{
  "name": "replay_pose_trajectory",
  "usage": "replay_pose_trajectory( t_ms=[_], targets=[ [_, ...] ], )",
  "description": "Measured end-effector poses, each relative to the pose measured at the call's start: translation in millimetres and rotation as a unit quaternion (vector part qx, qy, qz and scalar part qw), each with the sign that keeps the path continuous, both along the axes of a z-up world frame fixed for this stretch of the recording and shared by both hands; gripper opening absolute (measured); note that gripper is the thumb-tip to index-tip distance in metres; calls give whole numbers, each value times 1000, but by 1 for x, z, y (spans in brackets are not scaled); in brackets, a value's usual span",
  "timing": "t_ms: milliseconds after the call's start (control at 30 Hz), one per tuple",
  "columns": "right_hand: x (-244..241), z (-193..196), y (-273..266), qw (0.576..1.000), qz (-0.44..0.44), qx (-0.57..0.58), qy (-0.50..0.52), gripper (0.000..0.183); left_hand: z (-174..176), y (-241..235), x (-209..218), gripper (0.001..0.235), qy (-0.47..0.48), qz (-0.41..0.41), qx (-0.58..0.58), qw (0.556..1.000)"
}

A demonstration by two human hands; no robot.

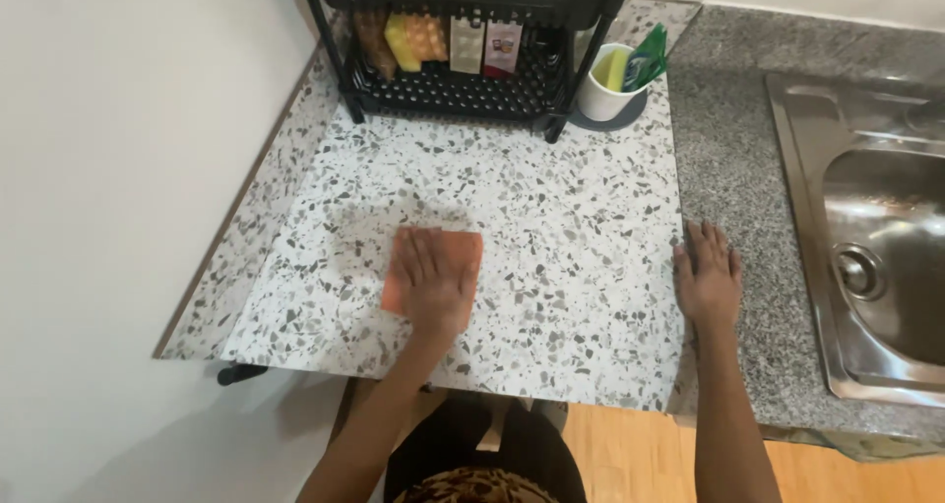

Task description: The person wipes a speckled kitchen countertop and the area around a stainless steel sink using an orange cloth. They repeatedly wipe the surface, rinse the cloth under the tap, and continue wiping the countertop and sink edges.

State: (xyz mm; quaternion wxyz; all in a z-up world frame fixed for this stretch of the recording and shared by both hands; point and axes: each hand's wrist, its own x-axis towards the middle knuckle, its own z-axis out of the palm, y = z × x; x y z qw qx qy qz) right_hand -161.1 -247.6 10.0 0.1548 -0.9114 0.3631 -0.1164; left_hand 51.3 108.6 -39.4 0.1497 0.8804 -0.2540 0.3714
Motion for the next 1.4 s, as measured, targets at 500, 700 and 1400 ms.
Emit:
replay_pose_trajectory(
  t_ms=[500,700,1400],
  targets=[
    [2,9,0,1000,0,19,22,63,-13,-67,123,60,250,-46,92,963],
    [3,16,2,999,-3,25,30,65,16,0,19,76,-10,-244,51,968],
    [4,10,-3,998,4,15,63,63,108,-81,-4,31,259,-98,-19,961]
  ],
)
